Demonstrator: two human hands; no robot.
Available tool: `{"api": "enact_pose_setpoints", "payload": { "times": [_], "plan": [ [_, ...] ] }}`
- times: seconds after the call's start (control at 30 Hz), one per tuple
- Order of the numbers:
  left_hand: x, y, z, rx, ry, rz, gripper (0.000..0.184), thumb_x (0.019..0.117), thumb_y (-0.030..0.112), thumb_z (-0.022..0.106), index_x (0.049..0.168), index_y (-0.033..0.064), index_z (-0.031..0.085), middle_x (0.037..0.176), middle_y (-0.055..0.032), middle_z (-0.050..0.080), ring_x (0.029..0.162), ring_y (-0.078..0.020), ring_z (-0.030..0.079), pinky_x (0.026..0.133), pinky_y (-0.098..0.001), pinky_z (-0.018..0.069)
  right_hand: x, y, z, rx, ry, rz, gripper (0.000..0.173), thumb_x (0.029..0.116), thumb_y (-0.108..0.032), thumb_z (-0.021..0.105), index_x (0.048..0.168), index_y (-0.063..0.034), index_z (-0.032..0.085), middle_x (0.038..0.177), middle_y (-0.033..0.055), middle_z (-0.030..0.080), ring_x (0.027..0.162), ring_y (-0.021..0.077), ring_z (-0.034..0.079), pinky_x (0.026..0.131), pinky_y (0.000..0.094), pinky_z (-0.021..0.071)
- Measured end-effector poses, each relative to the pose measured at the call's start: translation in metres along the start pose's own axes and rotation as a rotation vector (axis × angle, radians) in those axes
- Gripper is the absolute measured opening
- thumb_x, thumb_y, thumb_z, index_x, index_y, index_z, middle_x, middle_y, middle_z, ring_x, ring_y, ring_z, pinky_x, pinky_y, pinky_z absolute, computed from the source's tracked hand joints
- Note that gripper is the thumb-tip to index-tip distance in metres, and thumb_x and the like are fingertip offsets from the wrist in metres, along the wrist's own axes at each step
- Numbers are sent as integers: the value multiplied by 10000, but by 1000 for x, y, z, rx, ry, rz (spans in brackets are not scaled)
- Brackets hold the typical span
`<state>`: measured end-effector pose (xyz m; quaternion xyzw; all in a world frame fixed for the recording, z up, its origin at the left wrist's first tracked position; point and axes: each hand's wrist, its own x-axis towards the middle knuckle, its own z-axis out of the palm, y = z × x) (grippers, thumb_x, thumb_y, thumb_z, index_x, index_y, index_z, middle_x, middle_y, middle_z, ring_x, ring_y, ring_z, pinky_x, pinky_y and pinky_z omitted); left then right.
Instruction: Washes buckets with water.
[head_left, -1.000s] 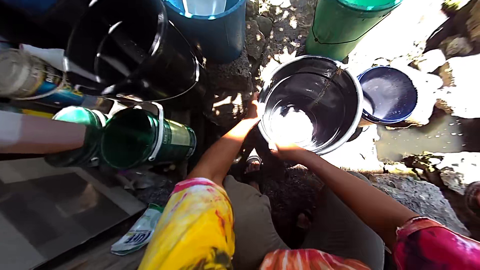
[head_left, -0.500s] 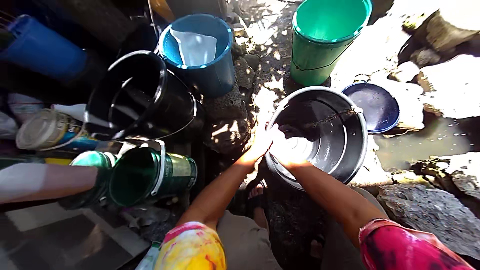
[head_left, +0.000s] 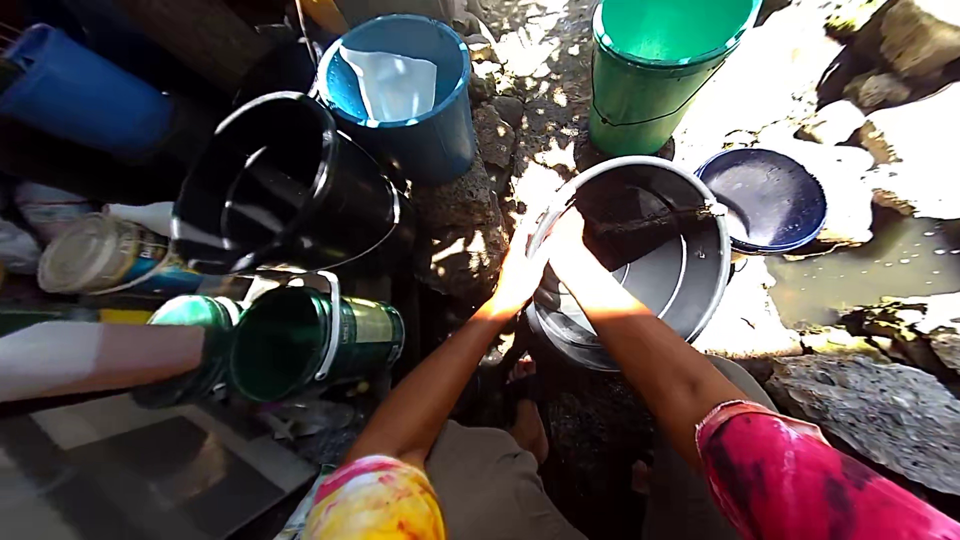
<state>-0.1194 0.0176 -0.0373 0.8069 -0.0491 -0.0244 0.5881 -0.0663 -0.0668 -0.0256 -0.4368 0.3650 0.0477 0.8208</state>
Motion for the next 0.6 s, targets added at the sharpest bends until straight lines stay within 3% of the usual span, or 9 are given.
{"api": "enact_pose_setpoints", "payload": {
  "times": [0.07,0.13,0.17,0.23,0.27,0.37,0.4,0.47,0.6],
  "plan": [
    [3,3,-2,-7,-26,99,436,988,56,605,1398,-66,521,1523,-189,504,1362,-200,536,1134,-338,427,13,-16,9,188,36,-43,564,1121,-430,183,1436,-43,446,1274,184,562,1099,263,593,917,470,526],
    [11,2,-2,-5,-33,142,464,974,57,618,1408,-67,512,1486,-199,531,1332,-194,554,1122,-322,437,-3,9,4,148,-46,-82,457,1126,-373,211,1217,-72,543,1003,78,602,872,139,614,759,330,548],
    [18,-1,-2,0,-27,158,497,971,71,625,1431,-67,496,1445,-201,557,1309,-197,566,1117,-326,446,-17,35,-13,43,-179,-97,414,1129,-273,207,1218,-53,546,1042,72,617,947,115,615,837,295,533],
    [27,-7,-9,26,-42,173,495,977,71,618,1433,-71,489,1495,-203,521,1367,-215,525,1153,-346,417,-32,85,-75,-524,-538,-140,400,1115,-96,257,1421,58,463,1401,173,550,1315,174,513,1129,319,409],
    [31,-10,-13,61,-43,179,471,965,59,620,1402,-79,513,1500,-205,521,1373,-231,526,1154,-363,414,-21,99,-107,-915,-688,-219,372,1082,-50,366,1396,104,493,1423,244,537,1348,264,496,1150,394,376],
    [35,-16,-24,165,-41,187,476,922,-1,647,1382,-68,544,1473,-200,557,1358,-256,554,1147,-389,423,35,98,-185,-1744,-787,-166,549,1082,-293,467,1596,-124,378,1648,247,287,1540,431,226,1210,693,132],
    [35,-16,-22,163,-39,185,502,906,-28,645,1396,-59,539,1476,-192,556,1357,-248,554,1147,-381,425,47,94,-200,-1839,-669,-183,533,1081,-309,463,1584,-141,409,1645,277,263,1532,472,208,1206,699,141],
    [34,-14,-11,88,-6,219,541,847,-100,620,1382,-86,540,1458,-215,563,1340,-259,563,1130,-380,445,49,97,-202,-1829,-459,-264,446,1068,-244,503,1485,-89,539,1549,308,389,1446,487,360,1153,643,329],
    [39,-5,5,66,27,307,500,809,-135,616,1307,-139,567,1394,-271,595,1276,-306,609,1081,-386,479,-20,90,-99,-1497,-651,-182,360,1094,-86,389,1222,182,592,1292,351,598,1275,461,557,1096,543,413]
  ]
}}
